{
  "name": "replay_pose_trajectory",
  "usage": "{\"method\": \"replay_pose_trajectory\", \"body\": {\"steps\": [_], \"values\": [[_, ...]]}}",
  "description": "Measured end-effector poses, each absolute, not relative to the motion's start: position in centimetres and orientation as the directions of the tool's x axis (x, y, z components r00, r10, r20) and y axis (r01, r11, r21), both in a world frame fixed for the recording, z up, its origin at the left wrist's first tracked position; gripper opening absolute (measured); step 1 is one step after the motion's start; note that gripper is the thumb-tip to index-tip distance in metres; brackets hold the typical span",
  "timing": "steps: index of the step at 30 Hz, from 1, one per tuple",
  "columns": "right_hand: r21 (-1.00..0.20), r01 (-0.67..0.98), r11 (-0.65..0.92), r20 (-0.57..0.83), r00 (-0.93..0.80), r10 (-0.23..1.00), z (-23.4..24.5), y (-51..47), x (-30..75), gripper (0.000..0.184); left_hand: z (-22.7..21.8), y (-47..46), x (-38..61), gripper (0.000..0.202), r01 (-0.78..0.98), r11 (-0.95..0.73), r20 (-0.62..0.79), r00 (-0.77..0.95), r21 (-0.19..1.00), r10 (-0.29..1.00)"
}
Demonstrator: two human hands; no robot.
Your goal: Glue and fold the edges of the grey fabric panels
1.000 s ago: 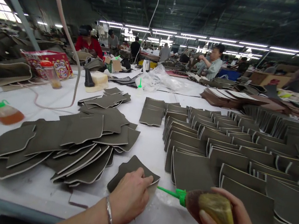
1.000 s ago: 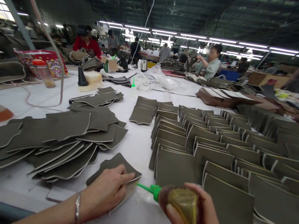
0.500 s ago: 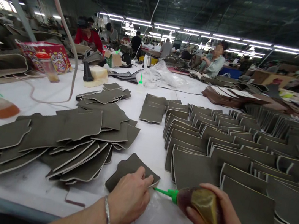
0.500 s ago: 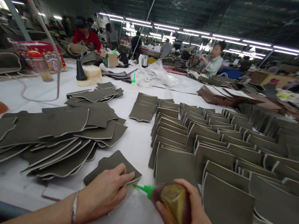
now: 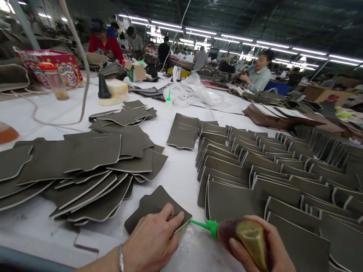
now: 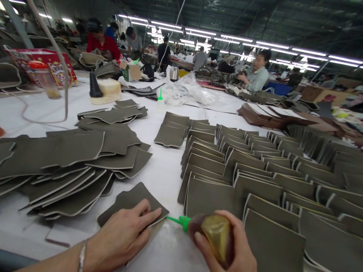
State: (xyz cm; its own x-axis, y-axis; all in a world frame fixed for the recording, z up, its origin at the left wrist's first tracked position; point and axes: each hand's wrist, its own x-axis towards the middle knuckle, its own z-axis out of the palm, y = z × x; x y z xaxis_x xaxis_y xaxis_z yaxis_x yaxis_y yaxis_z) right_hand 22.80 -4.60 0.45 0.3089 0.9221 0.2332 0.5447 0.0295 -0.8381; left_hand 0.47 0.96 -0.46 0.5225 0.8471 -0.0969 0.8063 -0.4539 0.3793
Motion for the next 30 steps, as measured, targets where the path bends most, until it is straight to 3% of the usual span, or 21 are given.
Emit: {"method": "replay_pose_trajectory", "body": {"steps": [8,13,19,30], "values": [[-0.899,0.435,-0.044,0.08,0.262,0.962,-0.2,-5.5,22.4,0.043,-0.5,1.0,0.4,0.046,0.801,-0.445,-0.103,0.522,0.401,0.847],[-0.889,0.456,-0.043,0.114,0.312,0.943,0.1,-5.7,22.3,0.044,-0.2,1.0,0.2,0.046,0.796,-0.432,-0.122,0.523,0.424,0.844],[-0.896,0.443,-0.038,0.073,0.231,0.97,-0.6,-6.6,22.3,0.042,0.3,1.1,0.1,0.047,0.795,-0.423,-0.148,0.526,0.434,0.838],[-0.918,0.384,-0.096,0.027,0.304,0.952,-0.5,-8.0,20.9,0.043,0.2,1.1,0.0,0.047,0.797,-0.419,-0.152,0.523,0.435,0.838]]}}
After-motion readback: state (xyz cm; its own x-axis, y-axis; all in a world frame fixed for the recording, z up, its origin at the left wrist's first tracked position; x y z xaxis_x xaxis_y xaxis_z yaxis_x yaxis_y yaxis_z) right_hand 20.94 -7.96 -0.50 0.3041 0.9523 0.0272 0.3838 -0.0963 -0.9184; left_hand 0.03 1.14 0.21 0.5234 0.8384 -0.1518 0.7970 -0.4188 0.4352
